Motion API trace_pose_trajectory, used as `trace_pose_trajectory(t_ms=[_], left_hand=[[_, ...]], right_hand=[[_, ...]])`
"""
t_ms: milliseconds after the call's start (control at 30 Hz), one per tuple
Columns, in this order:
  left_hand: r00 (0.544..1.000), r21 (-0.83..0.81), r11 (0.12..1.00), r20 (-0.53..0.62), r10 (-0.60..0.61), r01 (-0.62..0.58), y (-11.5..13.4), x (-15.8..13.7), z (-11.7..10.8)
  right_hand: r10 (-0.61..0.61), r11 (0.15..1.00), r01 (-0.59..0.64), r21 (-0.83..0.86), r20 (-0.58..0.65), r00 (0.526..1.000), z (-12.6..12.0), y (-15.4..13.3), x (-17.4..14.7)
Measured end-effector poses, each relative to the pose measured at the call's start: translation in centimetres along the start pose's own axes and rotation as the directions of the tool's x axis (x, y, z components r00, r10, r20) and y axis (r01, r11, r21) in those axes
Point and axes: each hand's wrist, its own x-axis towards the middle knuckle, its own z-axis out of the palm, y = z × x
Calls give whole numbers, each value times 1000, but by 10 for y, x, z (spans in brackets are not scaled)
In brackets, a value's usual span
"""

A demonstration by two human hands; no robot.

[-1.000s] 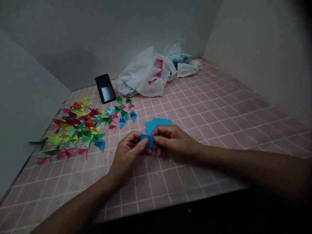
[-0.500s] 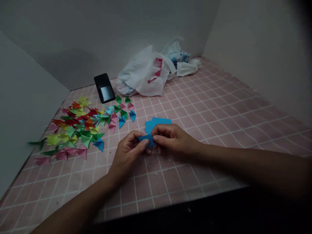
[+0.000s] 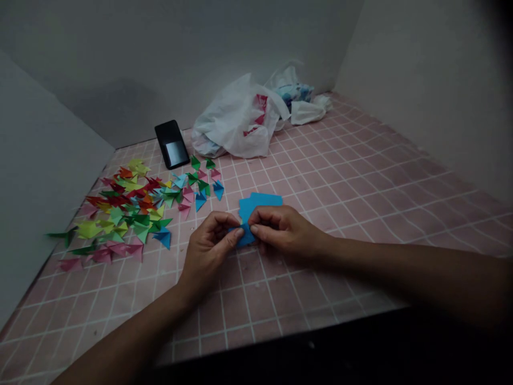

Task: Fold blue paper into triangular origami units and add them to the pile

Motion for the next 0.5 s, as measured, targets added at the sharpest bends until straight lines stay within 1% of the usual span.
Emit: trace_pose_trajectory(t_ms=[167,333,500], left_hand=[[1000,21,1000,3,12,-12,0,1,-2],[1000,49,999,12,6,-7,0,2,-3],[1000,82,997,22,-6,4,2,2,-3]], right_hand=[[3,1000,-3,-22,-1,1000,0,1,0],[-22,999,21,-29,-6,1000,0,0,0],[-42,996,42,-74,-1,999,0,-1,0]])
